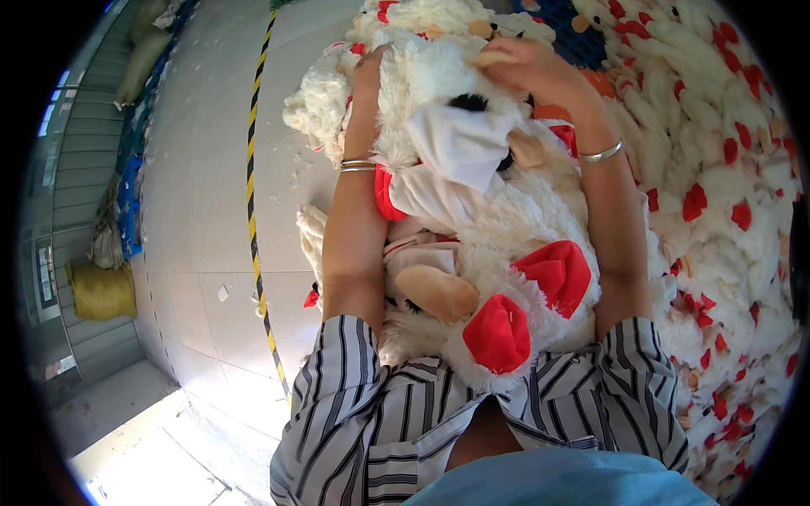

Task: The person is stuffing a white plush toy with red ears and a red nose. They repeatedly open the toy's body, insert white stuffing material, and adjust the toy's shape. The person handles the toy by hand, ensuring it is filled and properly shaped.

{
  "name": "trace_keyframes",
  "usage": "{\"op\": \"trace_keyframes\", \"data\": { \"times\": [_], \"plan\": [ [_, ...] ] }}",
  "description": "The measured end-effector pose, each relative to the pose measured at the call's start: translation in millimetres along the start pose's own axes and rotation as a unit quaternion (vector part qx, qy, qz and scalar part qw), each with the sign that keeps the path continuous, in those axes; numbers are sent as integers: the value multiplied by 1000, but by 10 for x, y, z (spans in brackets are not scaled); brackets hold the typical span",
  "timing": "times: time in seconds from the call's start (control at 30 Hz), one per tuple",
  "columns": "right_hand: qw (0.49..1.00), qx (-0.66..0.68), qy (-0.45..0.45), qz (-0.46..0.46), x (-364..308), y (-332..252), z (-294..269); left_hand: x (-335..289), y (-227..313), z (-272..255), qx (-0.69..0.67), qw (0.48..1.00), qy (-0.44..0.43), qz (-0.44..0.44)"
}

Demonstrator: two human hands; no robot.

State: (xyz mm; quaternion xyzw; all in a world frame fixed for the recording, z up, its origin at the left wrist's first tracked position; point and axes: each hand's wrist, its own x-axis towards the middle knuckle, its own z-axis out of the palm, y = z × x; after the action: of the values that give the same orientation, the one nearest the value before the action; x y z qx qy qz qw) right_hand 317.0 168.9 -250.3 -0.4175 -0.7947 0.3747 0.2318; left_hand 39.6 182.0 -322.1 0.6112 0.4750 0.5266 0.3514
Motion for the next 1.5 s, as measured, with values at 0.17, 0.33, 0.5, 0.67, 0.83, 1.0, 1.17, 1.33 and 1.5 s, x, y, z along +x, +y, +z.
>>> {"op": "trace_keyframes", "data": {
  "times": [0.17, 0.33, 0.5, 0.67, 0.83, 1.0, 1.17, 1.33, 1.5],
  "plan": [
    [979, 101, 179, 4, 359, -130, -473, 312, 286, -76, 10, 992, 78, -98],
    [954, 7, 157, -254, 465, -1064, -758, 390, 1330, 274, 22, 981, -132, 141],
    [983, 92, 77, -136, 432, -922, -273, 228, 765, 433, 74, 985, -152, 39],
    [969, 212, 122, -43, 408, -127, -335, 228, 433, 586, -297, 942, -47, -148],
    [919, 368, 26, 140, 457, 646, -189, 372, 341, 512, -533, 831, -37, -158],
    [903, 429, -6, 1, 398, 655, -192, 626, 342, 500, -518, 850, -69, -72],
    [890, 451, 23, -57, 364, 476, -361, 577, 742, 659, -321, 943, -64, -56],
    [912, 407, 46, -21, 289, 319, -220, 414, 749, 777, -413, 904, -63, -87],
    [915, 390, 83, 66, 345, 247, -145, 323, 728, 796, -432, 890, -109, -101]
  ]
}}
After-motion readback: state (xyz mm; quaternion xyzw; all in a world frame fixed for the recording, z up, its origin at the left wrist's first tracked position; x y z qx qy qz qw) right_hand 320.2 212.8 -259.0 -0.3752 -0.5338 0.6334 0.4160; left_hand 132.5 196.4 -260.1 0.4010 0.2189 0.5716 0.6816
